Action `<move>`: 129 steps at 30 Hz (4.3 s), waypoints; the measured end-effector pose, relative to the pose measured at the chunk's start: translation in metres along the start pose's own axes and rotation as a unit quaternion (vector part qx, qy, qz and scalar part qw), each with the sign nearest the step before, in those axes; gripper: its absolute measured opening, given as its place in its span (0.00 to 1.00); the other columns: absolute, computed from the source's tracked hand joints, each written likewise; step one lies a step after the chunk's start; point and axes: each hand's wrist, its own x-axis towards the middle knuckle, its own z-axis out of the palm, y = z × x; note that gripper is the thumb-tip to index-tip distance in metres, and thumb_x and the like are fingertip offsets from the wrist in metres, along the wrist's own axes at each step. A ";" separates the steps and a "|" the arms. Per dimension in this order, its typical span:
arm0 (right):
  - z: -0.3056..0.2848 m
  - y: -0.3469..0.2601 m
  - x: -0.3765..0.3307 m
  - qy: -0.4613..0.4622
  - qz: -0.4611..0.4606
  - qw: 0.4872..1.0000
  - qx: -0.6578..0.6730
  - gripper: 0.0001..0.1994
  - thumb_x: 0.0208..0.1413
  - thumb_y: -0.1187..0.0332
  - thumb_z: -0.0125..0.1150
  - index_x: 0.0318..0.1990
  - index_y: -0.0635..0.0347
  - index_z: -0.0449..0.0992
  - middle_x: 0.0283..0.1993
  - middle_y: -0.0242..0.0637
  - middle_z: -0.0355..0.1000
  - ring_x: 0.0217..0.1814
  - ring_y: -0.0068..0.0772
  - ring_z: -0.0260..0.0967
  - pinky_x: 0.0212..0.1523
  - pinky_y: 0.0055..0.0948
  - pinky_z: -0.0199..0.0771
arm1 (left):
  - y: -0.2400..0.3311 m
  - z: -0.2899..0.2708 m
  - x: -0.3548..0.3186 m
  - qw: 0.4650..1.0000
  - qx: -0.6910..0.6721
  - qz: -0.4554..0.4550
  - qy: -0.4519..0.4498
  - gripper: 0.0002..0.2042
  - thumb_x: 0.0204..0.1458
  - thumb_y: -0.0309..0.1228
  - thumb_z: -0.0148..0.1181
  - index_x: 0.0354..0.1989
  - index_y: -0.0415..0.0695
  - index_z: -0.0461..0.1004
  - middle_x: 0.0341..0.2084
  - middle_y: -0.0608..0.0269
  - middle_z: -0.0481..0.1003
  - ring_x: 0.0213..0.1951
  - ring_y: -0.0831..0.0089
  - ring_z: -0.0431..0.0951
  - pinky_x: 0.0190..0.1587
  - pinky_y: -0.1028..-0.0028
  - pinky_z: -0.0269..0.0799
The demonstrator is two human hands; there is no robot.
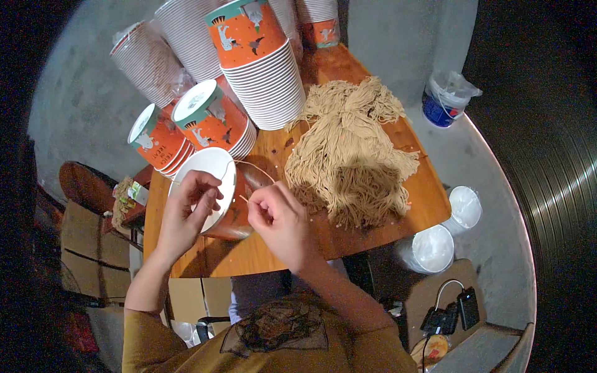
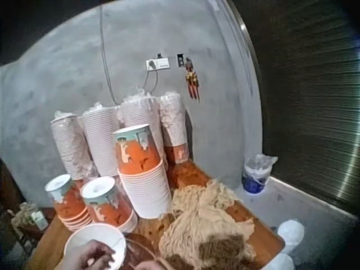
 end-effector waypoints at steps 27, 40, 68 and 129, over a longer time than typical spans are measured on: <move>0.019 0.013 0.009 -0.034 -0.109 0.993 -0.041 0.07 0.49 0.79 0.59 0.35 0.62 0.70 0.36 0.43 0.64 0.35 0.48 0.70 0.34 0.40 0.73 | -0.016 0.000 0.008 0.994 -0.002 -0.042 -0.099 0.07 0.58 0.24 0.54 0.43 0.39 0.71 0.29 0.64 0.75 0.29 0.78 0.73 0.34 0.77 0.70; 0.005 -0.008 0.028 -0.116 0.034 0.992 0.022 0.07 0.56 0.72 0.61 0.41 0.57 0.72 0.19 0.34 0.63 0.19 0.22 0.60 0.21 0.27 0.62 | -0.008 -0.007 0.014 0.996 -0.044 -0.059 -0.054 0.05 0.58 0.29 0.57 0.36 0.41 0.69 0.30 0.70 0.71 0.32 0.84 0.72 0.33 0.82 0.68; -0.039 -0.041 0.070 -0.362 -0.029 0.931 0.028 0.05 0.60 0.77 0.51 0.42 0.61 0.69 0.27 0.21 0.61 0.28 0.09 0.57 0.28 0.14 0.56 | -0.022 0.015 0.030 0.958 -0.256 -0.068 -0.114 0.08 0.58 0.32 0.58 0.40 0.42 0.73 0.30 0.72 0.73 0.33 0.85 0.70 0.38 0.81 0.67; -0.021 -0.015 0.016 -0.076 -0.143 0.979 -0.124 0.07 0.49 0.71 0.67 0.32 0.59 0.73 0.26 0.36 0.62 0.29 0.38 0.66 0.30 0.35 0.67 | 0.009 0.017 0.039 0.878 -0.383 -0.225 -0.180 0.08 0.58 0.26 0.56 0.44 0.40 0.71 0.31 0.68 0.73 0.31 0.83 0.70 0.34 0.83 0.66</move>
